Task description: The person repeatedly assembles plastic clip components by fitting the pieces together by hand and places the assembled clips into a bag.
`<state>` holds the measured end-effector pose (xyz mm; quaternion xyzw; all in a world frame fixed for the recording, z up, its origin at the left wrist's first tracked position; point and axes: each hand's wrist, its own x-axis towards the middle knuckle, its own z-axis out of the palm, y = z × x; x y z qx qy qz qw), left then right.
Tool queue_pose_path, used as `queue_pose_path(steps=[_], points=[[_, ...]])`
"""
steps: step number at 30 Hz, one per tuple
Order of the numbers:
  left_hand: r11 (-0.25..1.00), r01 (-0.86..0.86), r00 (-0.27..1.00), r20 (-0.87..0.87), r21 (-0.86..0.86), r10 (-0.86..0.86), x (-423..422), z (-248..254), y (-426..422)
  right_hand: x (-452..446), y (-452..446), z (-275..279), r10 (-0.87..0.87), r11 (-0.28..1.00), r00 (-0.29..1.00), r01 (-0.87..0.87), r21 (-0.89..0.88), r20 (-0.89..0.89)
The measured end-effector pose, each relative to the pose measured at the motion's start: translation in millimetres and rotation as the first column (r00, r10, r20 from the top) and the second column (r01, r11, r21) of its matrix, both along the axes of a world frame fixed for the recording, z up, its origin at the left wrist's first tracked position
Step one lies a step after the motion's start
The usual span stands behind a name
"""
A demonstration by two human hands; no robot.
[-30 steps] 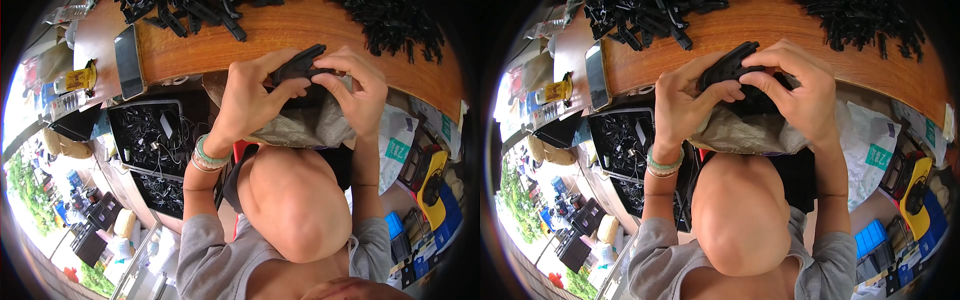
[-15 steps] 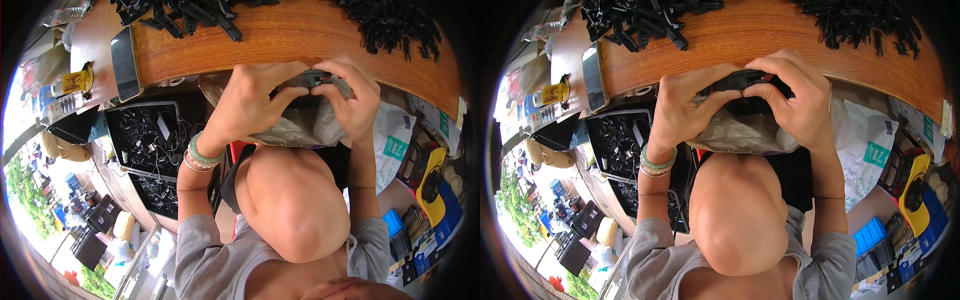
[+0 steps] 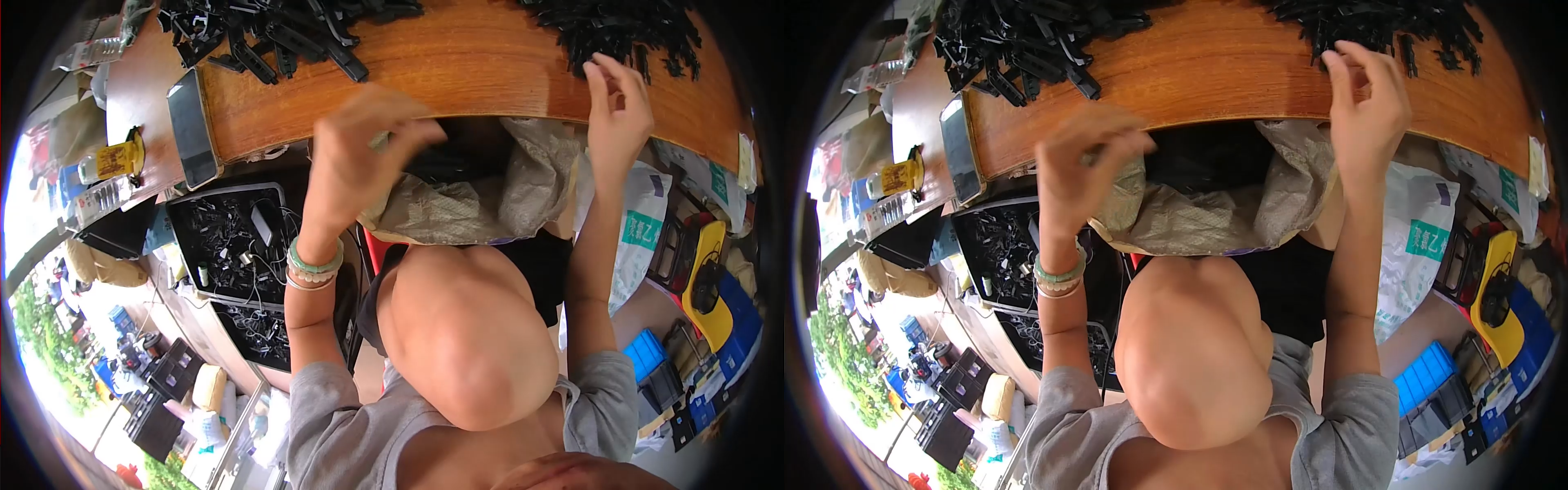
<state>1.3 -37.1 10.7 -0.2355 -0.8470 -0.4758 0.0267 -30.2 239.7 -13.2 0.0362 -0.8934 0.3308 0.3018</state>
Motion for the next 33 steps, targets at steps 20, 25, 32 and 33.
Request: queue_pose_path(steps=[20, 25, 32, 33], points=[[0.759, -0.613, 0.778, -0.001, -0.220, 0.628, -17.6, -17.1, -30.2, -2.6, -27.2, 1.7, 0.121, 0.993, 0.987, -0.122, -0.006, 0.109], [0.738, -0.674, 0.706, 0.271, -0.025, 0.654, -6.1, 0.0, -14.1, -21.6, -15.5, -8.7, 0.224, 0.960, 0.971, -0.205, 0.189, -0.086], [0.665, -0.549, 0.807, 0.528, 0.506, 0.265, -4.8, 1.7, 10.6, 6.0, -30.1, -0.5, 0.399, 0.631, 0.916, -0.308, -0.712, -0.042], [0.626, -0.544, 0.796, 0.580, 0.559, 0.174, -6.8, 0.2, 13.9, 14.2, -34.2, 5.3, 0.491, 0.553, 0.867, -0.239, -0.798, 0.081]])
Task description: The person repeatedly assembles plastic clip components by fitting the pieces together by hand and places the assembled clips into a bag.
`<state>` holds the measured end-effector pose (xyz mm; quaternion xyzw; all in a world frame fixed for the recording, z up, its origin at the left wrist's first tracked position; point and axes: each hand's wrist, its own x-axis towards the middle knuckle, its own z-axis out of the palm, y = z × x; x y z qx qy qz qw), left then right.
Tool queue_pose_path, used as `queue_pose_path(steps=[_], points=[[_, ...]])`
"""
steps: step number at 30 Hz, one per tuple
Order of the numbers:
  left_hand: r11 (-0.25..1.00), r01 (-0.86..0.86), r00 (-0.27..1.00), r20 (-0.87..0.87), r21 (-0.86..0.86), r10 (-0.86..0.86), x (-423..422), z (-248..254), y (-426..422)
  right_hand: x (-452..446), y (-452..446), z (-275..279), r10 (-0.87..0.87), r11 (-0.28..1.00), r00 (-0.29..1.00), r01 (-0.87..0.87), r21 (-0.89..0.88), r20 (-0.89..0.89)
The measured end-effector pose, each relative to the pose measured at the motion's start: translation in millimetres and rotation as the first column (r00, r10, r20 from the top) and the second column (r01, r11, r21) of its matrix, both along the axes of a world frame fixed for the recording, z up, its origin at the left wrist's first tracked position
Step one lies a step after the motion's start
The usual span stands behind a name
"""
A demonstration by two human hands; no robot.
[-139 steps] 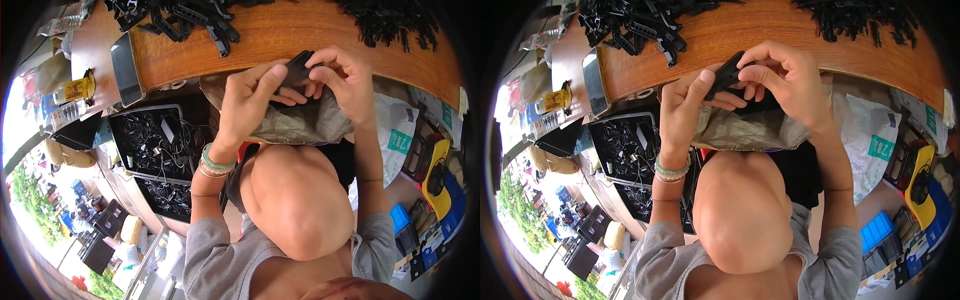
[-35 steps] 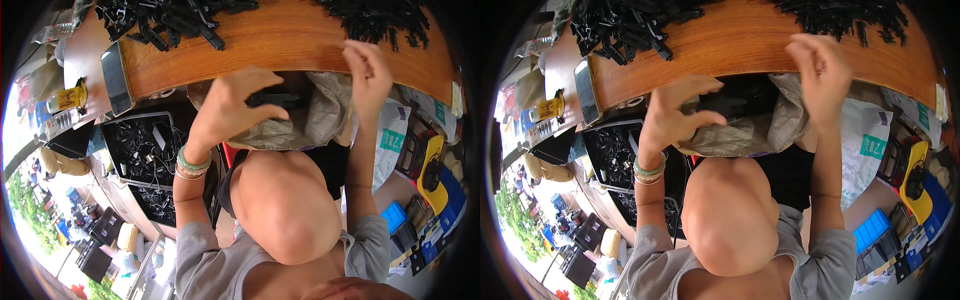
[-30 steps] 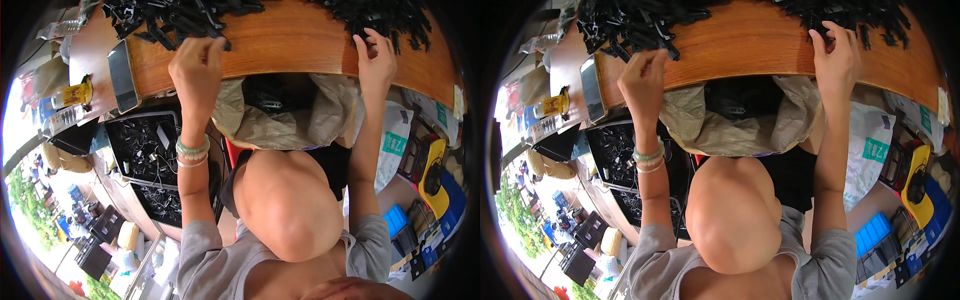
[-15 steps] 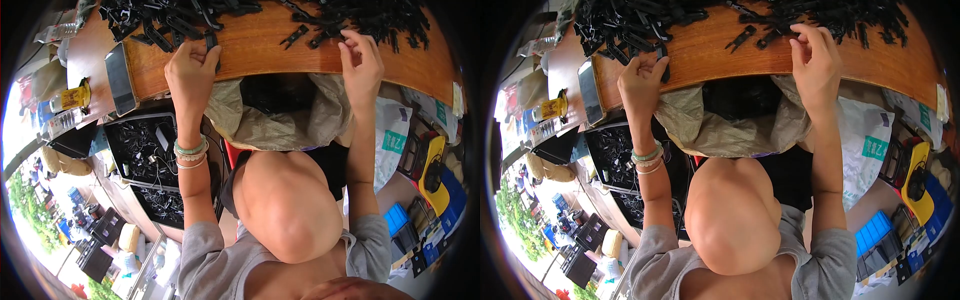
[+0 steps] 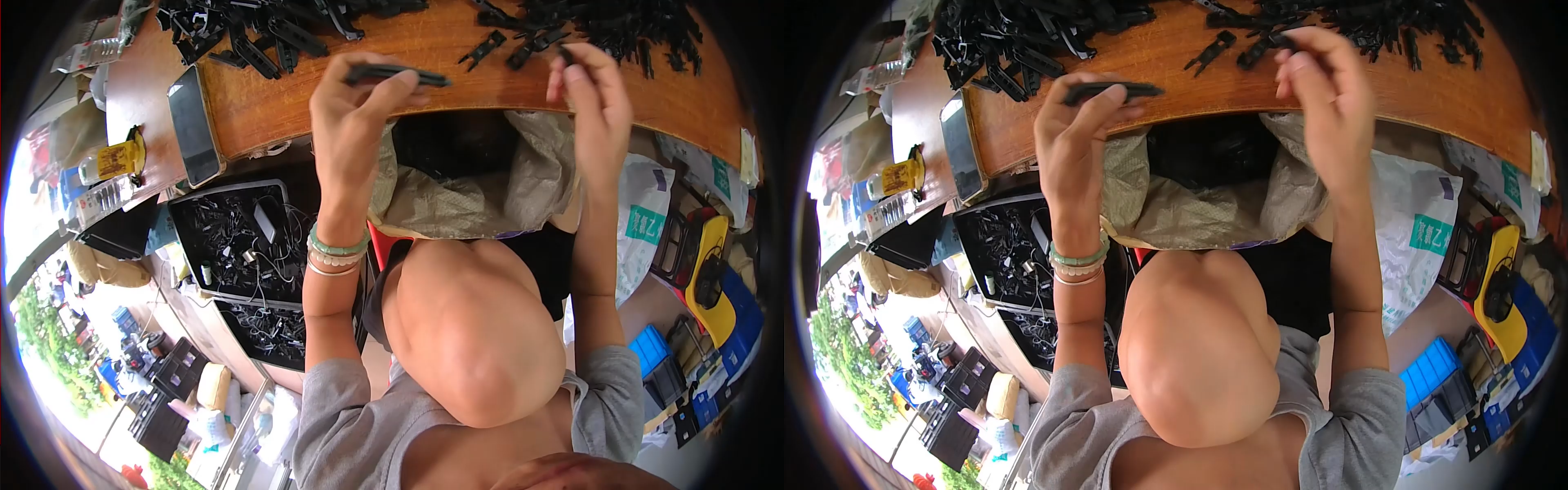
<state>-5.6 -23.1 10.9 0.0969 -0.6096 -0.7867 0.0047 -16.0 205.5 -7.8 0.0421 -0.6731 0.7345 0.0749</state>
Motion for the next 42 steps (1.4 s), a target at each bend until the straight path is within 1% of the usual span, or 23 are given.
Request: queue_pose_path(steps=[1, 3, 5, 6, 7, 9, 11, 12, 13, 15, 17, 18, 19, 21, 22, 24, 25, 27, 33, 34, 36, 40, 42], points=[[0.993, 0.033, 0.999, 0.032, 0.112, -0.037, -2.1, -1.8, 3.6, 7.1, -6.7, 9.8, 0.000, 1.000, 1.000, 0.000, -0.001, 0.002], [0.990, 0.043, 0.998, 0.033, 0.133, -0.047, -3.0, -5.2, 9.4, 17.8, -19.1, 31.1, 0.214, 0.952, 0.968, -0.237, 0.193, 0.128], [0.961, 0.151, 0.981, 0.083, 0.230, -0.174, -3.1, -3.4, 10.3, 25.7, -22.6, 40.8, 0.275, 0.939, 0.945, -0.304, 0.160, 0.176], [0.970, 0.181, 0.978, 0.073, 0.165, -0.195, -2.1, 0.1, 11.2, 27.6, -24.7, 42.3, 0.329, 0.924, 0.918, -0.361, 0.126, 0.221], [0.971, 0.178, 0.979, 0.076, 0.163, -0.192, -0.7, 2.4, 11.3, 26.9, -27.7, 41.8, 0.333, 0.923, 0.917, -0.365, 0.123, 0.221], [0.959, 0.284, 0.952, 0.117, 0.018, -0.284, 1.2, 5.6, 11.4, 21.9, -32.6, 40.0, 0.231, 0.895, 0.973, -0.206, 0.397, -0.017], [0.955, 0.296, 0.950, 0.104, 0.011, -0.295, 3.8, 5.1, 11.9, 18.4, -31.7, 36.1, 0.251, 0.871, 0.967, -0.201, 0.447, -0.053], [0.947, 0.319, 0.945, 0.096, -0.043, -0.313, 5.4, 6.9, 12.6, 18.6, -31.5, 34.1, 0.267, 0.847, 0.960, -0.192, 0.496, -0.084], [0.935, 0.340, 0.939, 0.087, -0.098, -0.332, 6.7, 9.0, 13.0, 19.8, -32.7, 33.5, 0.268, 0.847, 0.960, -0.193, 0.496, -0.084], [0.914, 0.388, 0.922, 0.063, -0.122, -0.383, 11.7, 12.8, 12.2, 24.2, -35.8, 32.5, 0.183, 0.901, 0.978, -0.127, 0.414, -0.098], [0.793, 0.407, 0.873, -0.064, -0.454, -0.484, 16.3, 14.7, 9.6, 26.0, -34.8, 26.3, 0.170, 0.921, 0.981, -0.123, 0.369, -0.098], [0.763, 0.370, 0.875, -0.076, -0.530, -0.478, 18.4, 17.2, 10.4, 26.9, -34.5, 23.9, 0.157, 0.939, 0.983, -0.118, 0.322, -0.098], [0.763, 0.370, 0.876, -0.074, -0.530, -0.477, 19.5, 17.8, 10.9, 29.3, -34.9, 23.3, 0.158, 0.939, 0.983, -0.120, 0.322, -0.096], [0.687, 0.225, 0.854, -0.199, -0.691, -0.480, 20.8, 18.7, 11.6, 34.8, -35.7, 24.3, 0.123, 0.967, 0.992, -0.124, 0.223, 0.020], [0.687, 0.225, 0.854, -0.200, -0.691, -0.481, 20.3, 18.6, 10.8, 32.2, -36.4, 26.6, 0.122, 0.967, 0.992, -0.124, 0.223, 0.020], [0.671, 0.173, 0.821, -0.271, -0.721, -0.503, 19.0, 17.9, 9.0, 24.2, -37.5, 32.3, 0.045, 0.833, 0.958, 0.120, 0.540, -0.282], [0.671, 0.176, 0.821, -0.269, -0.720, -0.503, 19.0, 17.9, 9.3, 23.8, -36.3, 31.0, 0.044, 0.833, 0.959, 0.119, 0.541, -0.279], [0.660, 0.209, 0.805, -0.256, -0.721, -0.535, 18.0, 18.7, 9.7, 23.4, -32.8, 28.4, 0.205, 0.859, 0.961, -0.085, 0.505, -0.187], [0.655, 0.228, 0.784, -0.263, -0.720, -0.562, 16.0, 15.7, 9.3, 30.0, -33.6, 24.7, 0.136, 0.836, 0.967, 0.004, 0.548, -0.215], [0.656, 0.228, 0.784, -0.264, -0.720, -0.562, 15.4, 15.4, 9.4, 29.8, -33.1, 23.2, 0.136, 0.836, 0.967, 0.004, 0.548, -0.214], [0.666, 0.310, 0.797, -0.197, -0.678, -0.571, 15.2, 15.4, 9.7, 29.7, -32.1, 20.1, 0.132, 0.857, 0.966, 0.002, 0.515, -0.223], [0.681, 0.341, 0.799, -0.183, -0.649, -0.574, 13.4, 14.0, 7.0, 29.2, -33.1, 18.8, 0.126, 0.875, 0.966, -0.002, 0.483, -0.224], [0.696, 0.359, 0.831, -0.127, -0.622, -0.542, 13.3, 8.9, 4.6, 28.6, -33.1, 22.6, 0.144, 0.863, 0.976, -0.043, 0.504, -0.164]])
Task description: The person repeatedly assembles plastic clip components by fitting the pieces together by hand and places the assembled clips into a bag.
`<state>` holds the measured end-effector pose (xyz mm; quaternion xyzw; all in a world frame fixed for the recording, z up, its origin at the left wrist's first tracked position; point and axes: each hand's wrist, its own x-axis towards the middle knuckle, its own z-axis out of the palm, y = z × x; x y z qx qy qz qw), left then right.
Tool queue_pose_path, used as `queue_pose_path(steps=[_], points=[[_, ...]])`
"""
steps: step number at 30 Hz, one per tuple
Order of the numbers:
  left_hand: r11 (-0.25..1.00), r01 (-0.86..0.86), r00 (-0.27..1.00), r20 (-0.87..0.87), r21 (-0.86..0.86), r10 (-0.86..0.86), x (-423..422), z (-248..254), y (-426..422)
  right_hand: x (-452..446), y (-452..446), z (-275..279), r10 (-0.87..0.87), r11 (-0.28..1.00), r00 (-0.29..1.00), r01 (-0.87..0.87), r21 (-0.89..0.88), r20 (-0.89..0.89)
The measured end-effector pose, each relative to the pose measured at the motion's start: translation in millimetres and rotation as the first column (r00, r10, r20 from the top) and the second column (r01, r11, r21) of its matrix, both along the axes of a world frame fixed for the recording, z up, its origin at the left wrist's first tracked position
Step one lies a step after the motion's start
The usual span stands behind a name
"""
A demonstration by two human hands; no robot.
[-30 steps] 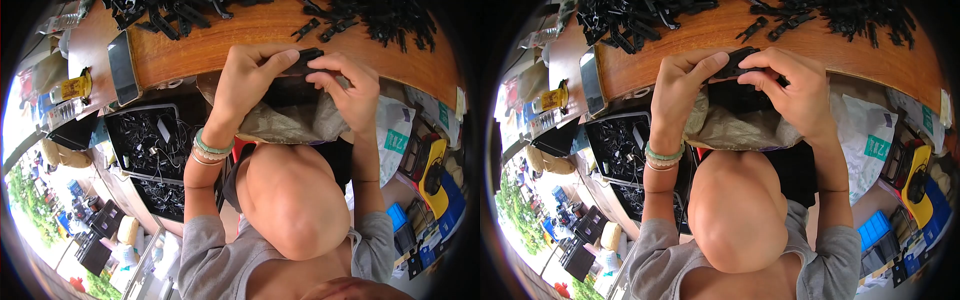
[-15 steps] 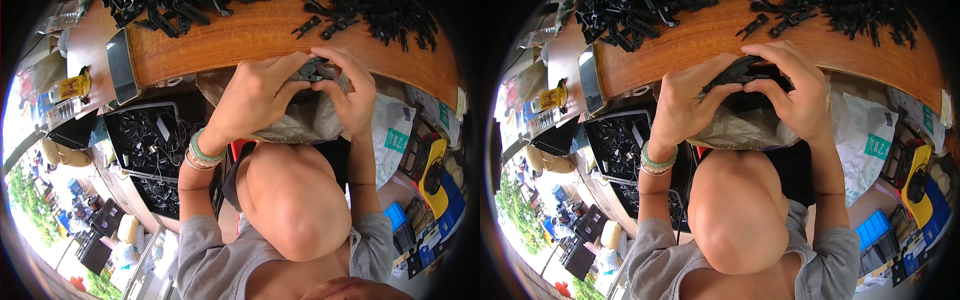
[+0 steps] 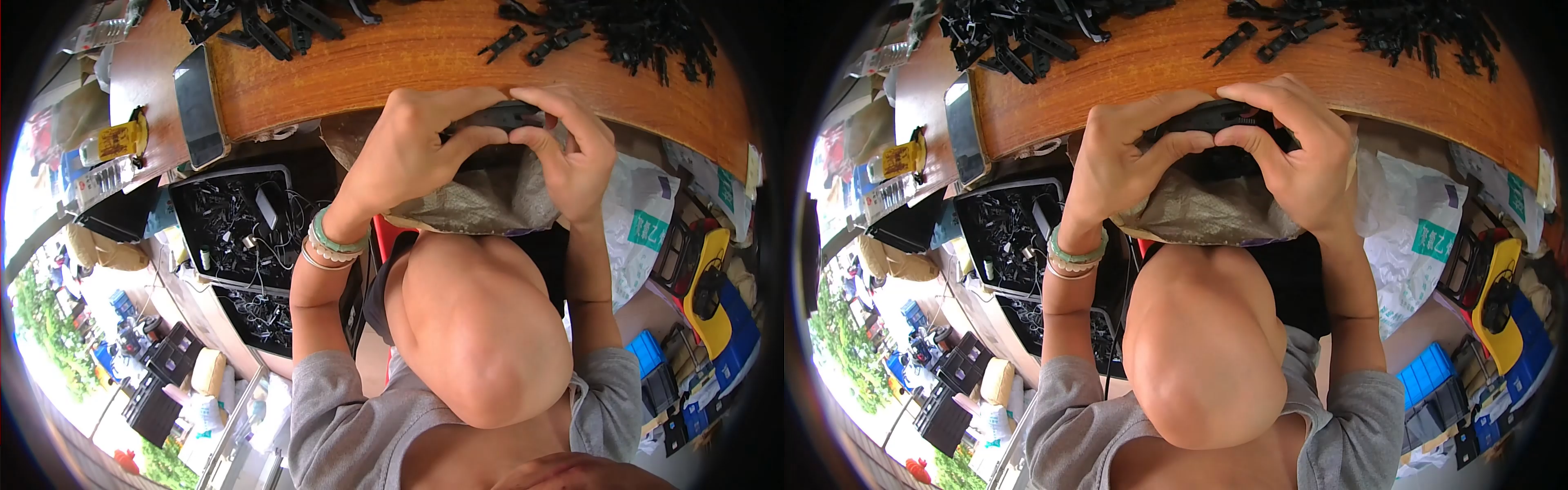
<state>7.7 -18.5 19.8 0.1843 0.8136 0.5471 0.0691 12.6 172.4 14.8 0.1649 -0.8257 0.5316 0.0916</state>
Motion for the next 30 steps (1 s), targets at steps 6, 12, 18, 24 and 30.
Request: queue_pose_path(steps=[6, 12, 18, 24, 30], points=[[0.986, -0.158, 0.959, -0.228, 0.054, 0.166, -28.5, -4.7, -14.2, -9.3, 14.4, -4.0, 0.207, 0.978, 0.978, -0.208, 0.020, 0.038], [0.759, -0.622, 0.602, -0.738, -0.194, 0.305, -93.5, 0.8, -55.4, -34.5, 24.9, -8.5, -0.126, 0.957, 0.966, 0.179, 0.228, -0.227], [0.580, -0.794, 0.521, -0.694, -0.180, 0.497, -172.3, 12.4, -78.0, -51.1, 20.6, -8.0, -0.080, 0.923, 0.945, 0.191, 0.335, -0.318], [0.583, -0.752, 0.601, -0.686, -0.310, 0.411, -146.2, 15.8, -46.5, -46.4, -24.0, -16.0, 0.304, 0.907, 0.846, -0.116, 0.406, -0.438], [0.623, -0.744, 0.479, -0.843, -0.243, 0.243, -117.3, 12.2, -26.2, -46.2, -55.8, -36.5, 0.397, 0.890, 0.818, -0.232, 0.392, -0.417]])
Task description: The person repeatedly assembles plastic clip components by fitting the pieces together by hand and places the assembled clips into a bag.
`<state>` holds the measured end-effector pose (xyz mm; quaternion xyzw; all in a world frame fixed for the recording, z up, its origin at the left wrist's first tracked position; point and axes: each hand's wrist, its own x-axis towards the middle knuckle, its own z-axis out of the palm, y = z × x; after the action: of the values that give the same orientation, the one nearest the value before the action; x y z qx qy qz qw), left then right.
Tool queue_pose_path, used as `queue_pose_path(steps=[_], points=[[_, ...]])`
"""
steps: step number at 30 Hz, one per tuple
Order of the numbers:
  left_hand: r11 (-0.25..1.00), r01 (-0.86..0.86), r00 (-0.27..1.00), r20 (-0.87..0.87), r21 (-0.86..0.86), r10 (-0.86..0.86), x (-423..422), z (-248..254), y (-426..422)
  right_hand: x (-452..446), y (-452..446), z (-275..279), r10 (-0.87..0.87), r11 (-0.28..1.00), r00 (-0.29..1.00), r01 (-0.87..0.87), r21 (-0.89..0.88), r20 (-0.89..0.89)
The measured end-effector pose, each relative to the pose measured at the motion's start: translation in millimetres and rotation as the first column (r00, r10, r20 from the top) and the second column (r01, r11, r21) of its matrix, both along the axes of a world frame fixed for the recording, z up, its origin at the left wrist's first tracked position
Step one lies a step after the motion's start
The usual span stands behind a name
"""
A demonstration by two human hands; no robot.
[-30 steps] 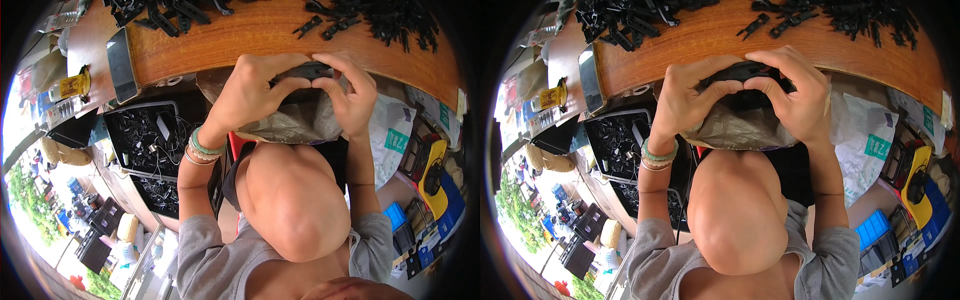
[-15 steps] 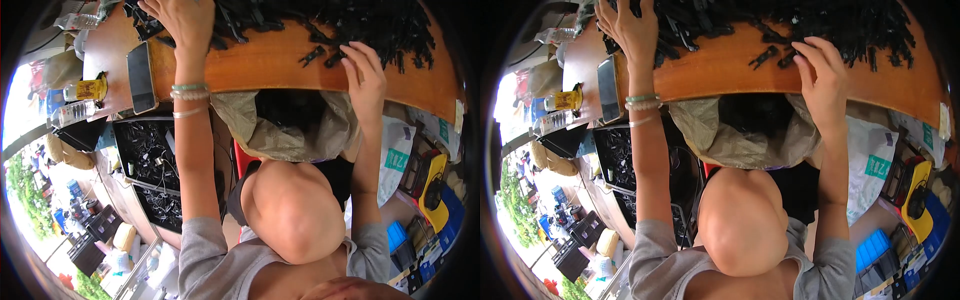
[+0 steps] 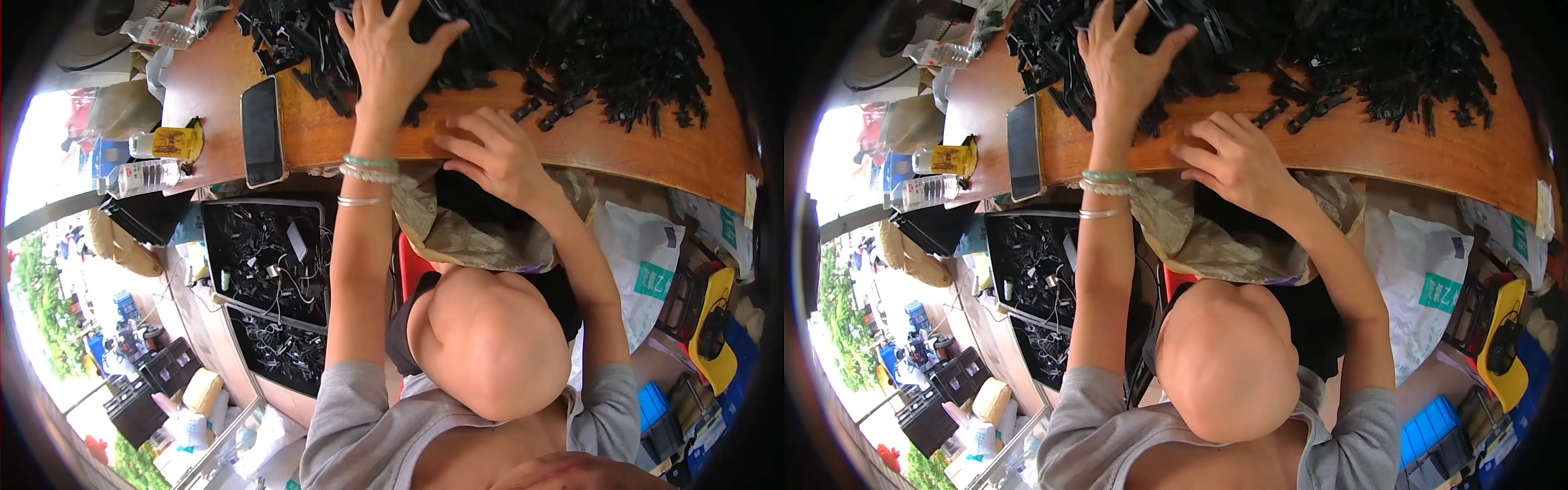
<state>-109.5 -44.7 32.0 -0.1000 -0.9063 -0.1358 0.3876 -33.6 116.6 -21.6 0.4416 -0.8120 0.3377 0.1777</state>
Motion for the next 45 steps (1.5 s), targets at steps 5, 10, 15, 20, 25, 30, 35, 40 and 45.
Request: queue_pose_path(steps=[5, 10, 15, 20, 25, 30, 35, 40, 45], points=[[0.987, 0.142, 0.990, -0.008, 0.071, -0.142, 5.4, -41.4, -6.7, -2.2, -0.1, -0.5, -0.006, 0.999, 1.000, 0.007, -0.048, 0.020], [0.979, 0.154, 0.987, -0.076, 0.135, -0.144, 16.7, -33.5, -4.0, -3.1, 0.6, -3.6, -0.013, 0.993, 1.000, 0.016, -0.114, 0.028], [0.981, 0.192, 0.963, -0.186, -0.030, -0.194, 11.6, -26.7, 0.5, -2.1, 0.7, -2.9, -0.052, 0.989, 0.998, 0.057, -0.138, 0.034], [0.966, 0.251, 0.915, -0.341, 0.059, -0.217, -2.2, -27.2, -1.0, -3.1, 1.3, -3.9, -0.015, 0.982, 1.000, 0.016, -0.187, 0.005], [0.503, 0.238, 0.962, -0.131, 0.831, -0.237, 29.1, -0.7, 7.4, -2.7, 6.2, -7.1, -0.014, 0.974, 0.999, 0.021, -0.227, 0.034], [-0.148, 0.269, 0.841, -0.306, 0.952, -0.447, 72.8, 3.6, 5.3, 1.3, 23.2, -5.3, -0.086, 0.960, 0.996, 0.077, -0.270, -0.022], [-0.471, -0.047, 0.719, -0.298, 0.881, -0.628, 97.1, -14.2, 2.5, -6.6, 65.8, 2.8, -0.392, 0.920, 0.920, 0.392, 0.003, 0.017], [-0.569, -0.286, 0.628, -0.298, 0.771, -0.719, 117.4, -17.1, 15.8, -5.6, 65.3, 16.6, -0.338, 0.919, 0.937, 0.349, 0.182, -0.086], [-0.563, -0.364, 0.525, -0.336, 0.742, -0.782, 129.8, -32.4, 14.3, -0.6, 59.2, 19.4, -0.194, 0.953, 0.968, 0.225, 0.204, -0.160]])
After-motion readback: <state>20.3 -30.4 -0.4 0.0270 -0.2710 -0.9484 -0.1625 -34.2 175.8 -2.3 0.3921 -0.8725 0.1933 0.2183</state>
